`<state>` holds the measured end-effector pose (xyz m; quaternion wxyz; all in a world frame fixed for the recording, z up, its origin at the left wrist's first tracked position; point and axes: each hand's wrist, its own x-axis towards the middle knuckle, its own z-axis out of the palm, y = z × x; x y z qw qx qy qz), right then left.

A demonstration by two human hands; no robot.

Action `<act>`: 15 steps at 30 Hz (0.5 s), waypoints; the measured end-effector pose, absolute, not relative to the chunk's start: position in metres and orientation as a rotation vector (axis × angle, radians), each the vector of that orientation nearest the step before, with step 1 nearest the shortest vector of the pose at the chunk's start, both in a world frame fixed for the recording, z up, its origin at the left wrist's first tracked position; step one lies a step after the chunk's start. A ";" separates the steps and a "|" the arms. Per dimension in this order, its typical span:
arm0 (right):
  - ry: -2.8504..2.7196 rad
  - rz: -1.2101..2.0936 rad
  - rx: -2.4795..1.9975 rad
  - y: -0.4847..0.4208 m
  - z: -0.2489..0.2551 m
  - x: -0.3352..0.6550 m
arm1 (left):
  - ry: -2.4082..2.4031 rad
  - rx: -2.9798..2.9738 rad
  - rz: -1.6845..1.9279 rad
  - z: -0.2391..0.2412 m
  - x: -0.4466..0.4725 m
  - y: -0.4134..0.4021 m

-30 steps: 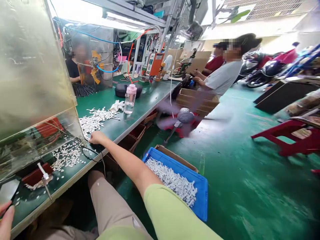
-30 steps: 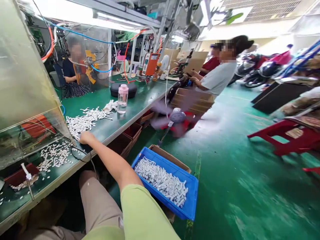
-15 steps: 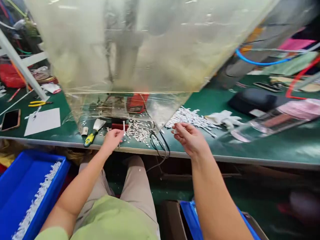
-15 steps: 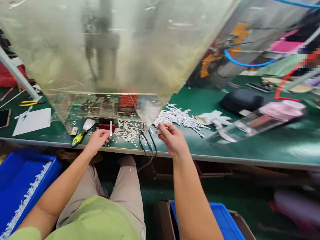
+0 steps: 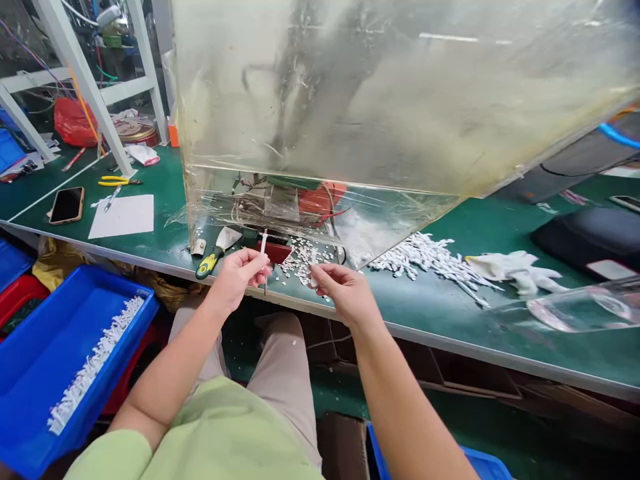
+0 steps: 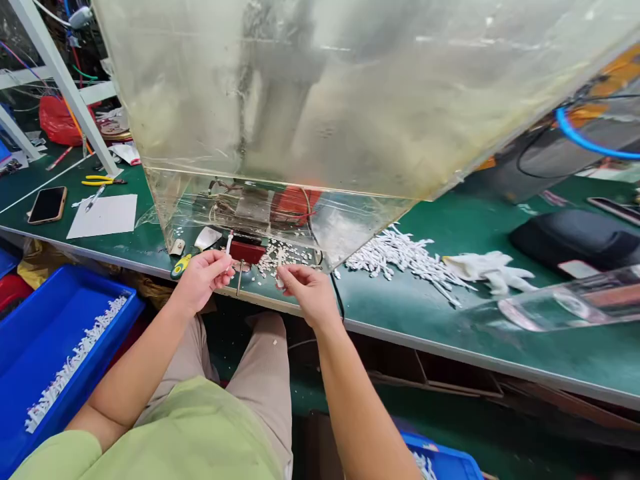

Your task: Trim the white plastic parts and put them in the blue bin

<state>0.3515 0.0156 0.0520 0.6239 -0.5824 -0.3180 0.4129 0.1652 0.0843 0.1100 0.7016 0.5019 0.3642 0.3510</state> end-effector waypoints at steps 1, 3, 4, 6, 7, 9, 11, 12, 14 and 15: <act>-0.724 0.978 -1.322 0.023 0.052 0.346 | 0.815 1.077 0.808 0.109 0.160 0.083; -0.672 1.044 -1.274 0.038 0.052 0.334 | 0.814 1.033 0.830 0.108 0.152 0.082; -0.628 1.079 -1.243 0.046 0.052 0.329 | 0.811 1.020 0.837 0.107 0.148 0.082; -0.518 1.155 -1.187 0.059 0.051 0.320 | 0.813 1.003 0.854 0.107 0.142 0.082; -0.459 1.194 -1.167 0.065 0.051 0.317 | 0.818 0.996 0.859 0.107 0.139 0.082; -0.339 1.261 -1.143 0.073 0.051 0.312 | 0.827 0.981 0.866 0.106 0.134 0.082; -0.233 1.300 -1.134 0.078 0.051 0.310 | 0.825 0.964 0.868 0.105 0.129 0.083; -0.190 1.309 -1.131 0.079 0.051 0.309 | 0.820 0.954 0.870 0.105 0.128 0.083; -0.122 1.318 -1.128 0.080 0.052 0.308 | 0.813 0.937 0.872 0.104 0.125 0.083; -0.097 1.320 -1.131 0.080 0.053 0.308 | 0.811 0.931 0.873 0.103 0.124 0.084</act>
